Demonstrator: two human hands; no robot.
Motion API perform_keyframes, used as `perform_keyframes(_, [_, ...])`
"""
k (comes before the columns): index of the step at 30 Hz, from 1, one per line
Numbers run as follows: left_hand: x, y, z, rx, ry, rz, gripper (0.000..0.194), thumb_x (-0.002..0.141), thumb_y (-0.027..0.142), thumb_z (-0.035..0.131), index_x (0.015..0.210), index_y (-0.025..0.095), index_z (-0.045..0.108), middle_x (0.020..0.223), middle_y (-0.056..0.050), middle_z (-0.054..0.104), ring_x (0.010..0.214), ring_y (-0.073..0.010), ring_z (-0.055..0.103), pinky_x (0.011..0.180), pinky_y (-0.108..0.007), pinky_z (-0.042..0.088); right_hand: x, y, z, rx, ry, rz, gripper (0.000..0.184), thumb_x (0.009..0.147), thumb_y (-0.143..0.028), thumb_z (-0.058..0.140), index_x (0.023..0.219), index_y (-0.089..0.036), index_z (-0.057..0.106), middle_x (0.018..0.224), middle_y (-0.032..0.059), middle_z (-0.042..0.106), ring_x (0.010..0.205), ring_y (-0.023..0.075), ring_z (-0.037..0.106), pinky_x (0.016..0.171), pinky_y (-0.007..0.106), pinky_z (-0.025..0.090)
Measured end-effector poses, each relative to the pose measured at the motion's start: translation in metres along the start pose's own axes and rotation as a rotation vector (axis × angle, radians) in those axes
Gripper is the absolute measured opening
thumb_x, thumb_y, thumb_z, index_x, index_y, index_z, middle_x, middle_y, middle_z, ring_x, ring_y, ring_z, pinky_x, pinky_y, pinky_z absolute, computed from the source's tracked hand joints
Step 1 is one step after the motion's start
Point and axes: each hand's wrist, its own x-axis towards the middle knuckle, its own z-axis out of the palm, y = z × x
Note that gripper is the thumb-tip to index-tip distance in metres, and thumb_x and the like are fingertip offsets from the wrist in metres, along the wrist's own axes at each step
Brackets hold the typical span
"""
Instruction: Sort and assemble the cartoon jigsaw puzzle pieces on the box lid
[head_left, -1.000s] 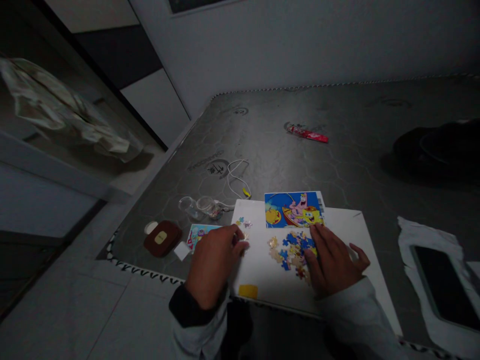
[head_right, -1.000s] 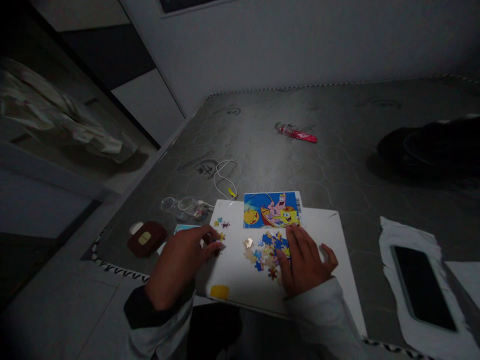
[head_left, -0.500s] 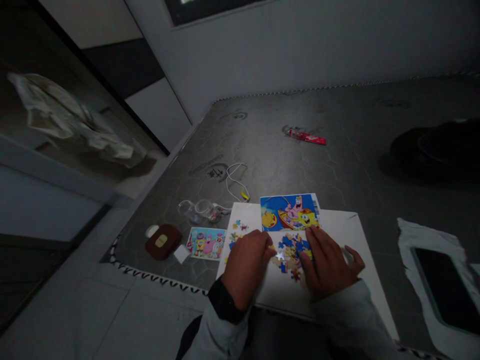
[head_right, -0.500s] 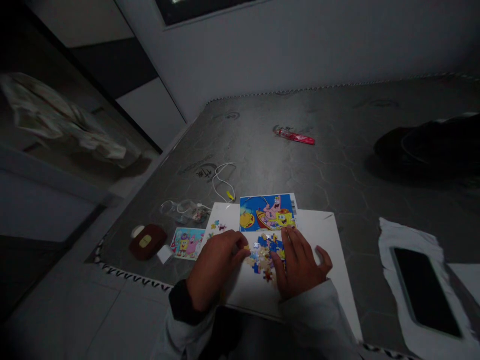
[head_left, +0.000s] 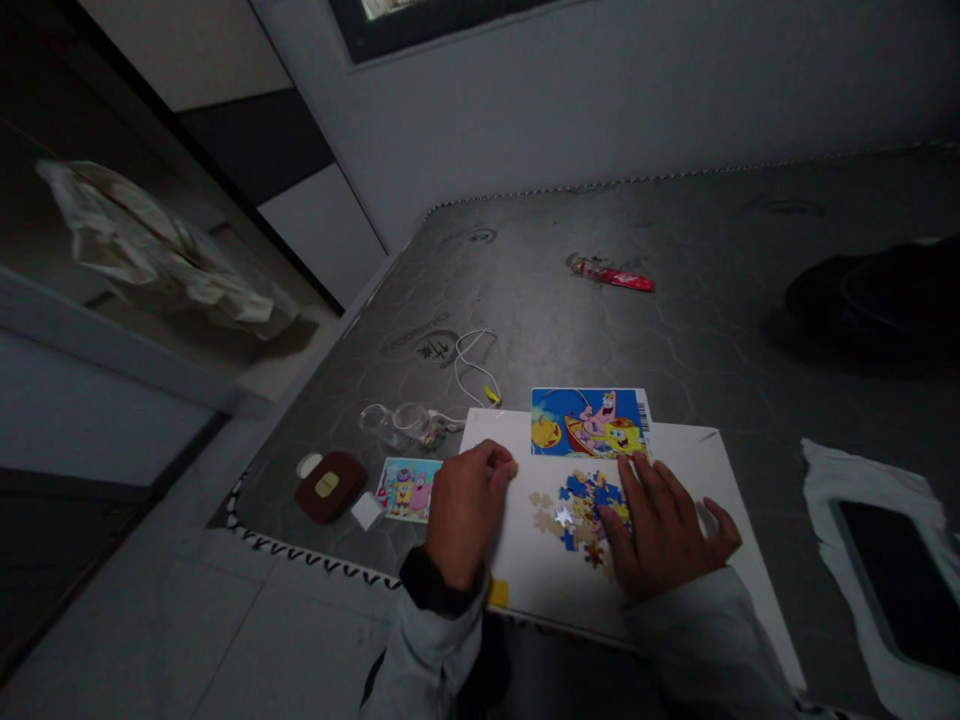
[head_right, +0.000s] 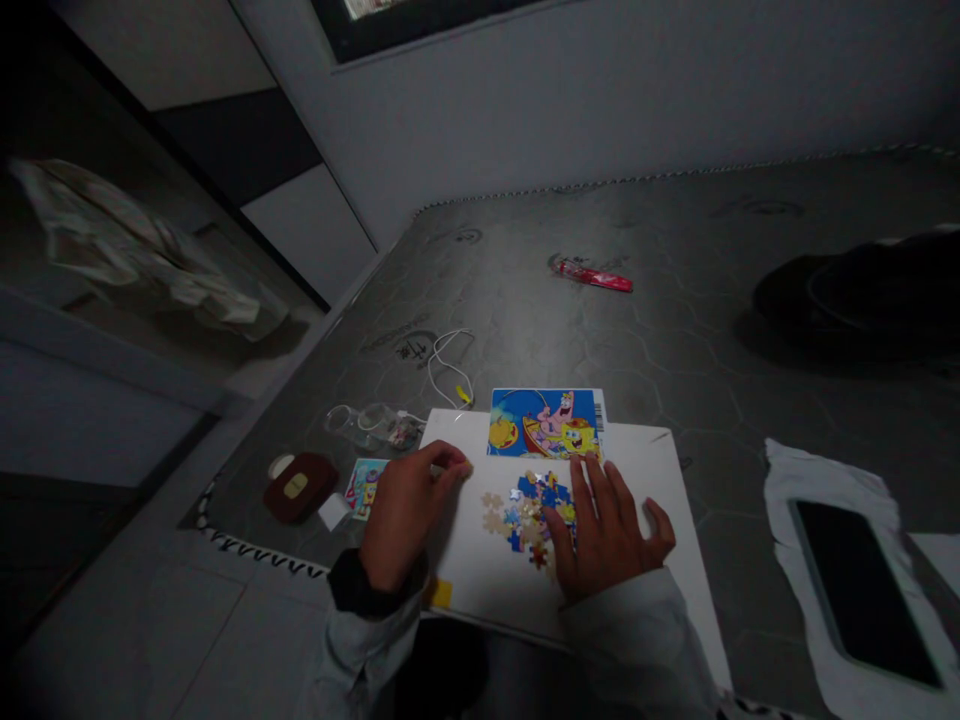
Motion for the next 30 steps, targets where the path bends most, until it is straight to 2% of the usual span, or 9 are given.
perform_keyframes(7, [0.003,-0.004,0.005,0.044,0.158,0.074,0.019,0.094,0.019,0.070,0.113,0.019,0.072,0.095,-0.002,0.076,0.085,-0.0191,0.070,0.078,-0.032,0.048,-0.001,0.000,0.000,0.002,-0.038,0.005,0.059,0.105,-0.046,0.041,0.157,-0.019,0.043,0.147,0.0124,0.063,0.131,0.0268,0.059,0.110,0.051,0.021])
perform_keyframes(9, [0.000,-0.003,0.003,0.054,0.096,0.126,0.016,0.093,0.020,0.071,0.110,0.019,0.073,0.098,-0.003,0.076,0.087,-0.0195,0.071,0.081,-0.033,0.049,-0.001,0.000,0.000,0.016,-0.045,0.012,0.058,0.105,-0.045,0.041,0.157,-0.019,0.043,0.147,0.0128,0.064,0.131,0.0270,0.059,0.110,0.051,0.020])
perform_keyframes(13, [-0.008,0.002,0.000,0.123,-0.158,0.236,0.022,0.087,0.022,0.080,0.108,0.021,0.075,0.105,-0.004,0.076,0.100,-0.0232,0.071,0.090,-0.037,0.052,-0.001,-0.001,0.001,0.027,-0.015,0.008,0.055,0.105,-0.044,0.044,0.154,-0.018,0.047,0.146,0.0129,0.064,0.128,0.0262,0.061,0.110,0.051,0.019])
perform_keyframes(16, [-0.010,0.003,0.004,0.177,-0.251,0.269,0.024,0.086,0.020,0.080,0.109,0.023,0.076,0.111,-0.005,0.076,0.107,-0.0249,0.070,0.096,-0.039,0.051,-0.001,-0.001,0.001,0.035,-0.010,0.013,0.056,0.105,-0.044,0.045,0.155,-0.019,0.046,0.146,0.0125,0.064,0.128,0.0265,0.061,0.110,0.051,0.019])
perform_keyframes(20, [-0.008,0.003,0.007,0.180,-0.260,0.247,0.012,0.088,0.018,0.076,0.099,0.022,0.077,0.107,-0.004,0.076,0.105,-0.0233,0.069,0.093,-0.037,0.050,-0.001,0.000,0.001,0.016,-0.012,0.002,0.056,0.104,-0.045,0.047,0.154,-0.019,0.047,0.146,0.0124,0.064,0.127,0.0265,0.062,0.110,0.051,0.020])
perform_keyframes(24, [-0.008,0.005,0.002,0.163,-0.261,0.183,0.004,0.090,0.018,0.074,0.091,0.022,0.076,0.096,-0.002,0.078,0.095,-0.0217,0.071,0.086,-0.034,0.050,0.001,0.000,-0.001,0.005,0.012,-0.017,0.055,0.104,-0.045,0.047,0.151,-0.017,0.050,0.144,0.0131,0.066,0.124,0.0256,0.063,0.109,0.050,0.022])
perform_keyframes(30, [-0.007,0.001,-0.017,0.232,-0.166,0.205,0.018,0.097,0.019,0.064,0.105,0.023,0.079,0.108,-0.004,0.079,0.100,-0.0227,0.073,0.092,-0.037,0.054,0.001,0.000,-0.002,0.001,-0.001,-0.008,0.055,0.104,-0.045,0.044,0.151,-0.018,0.050,0.142,0.0127,0.067,0.125,0.0254,0.062,0.109,0.049,0.022])
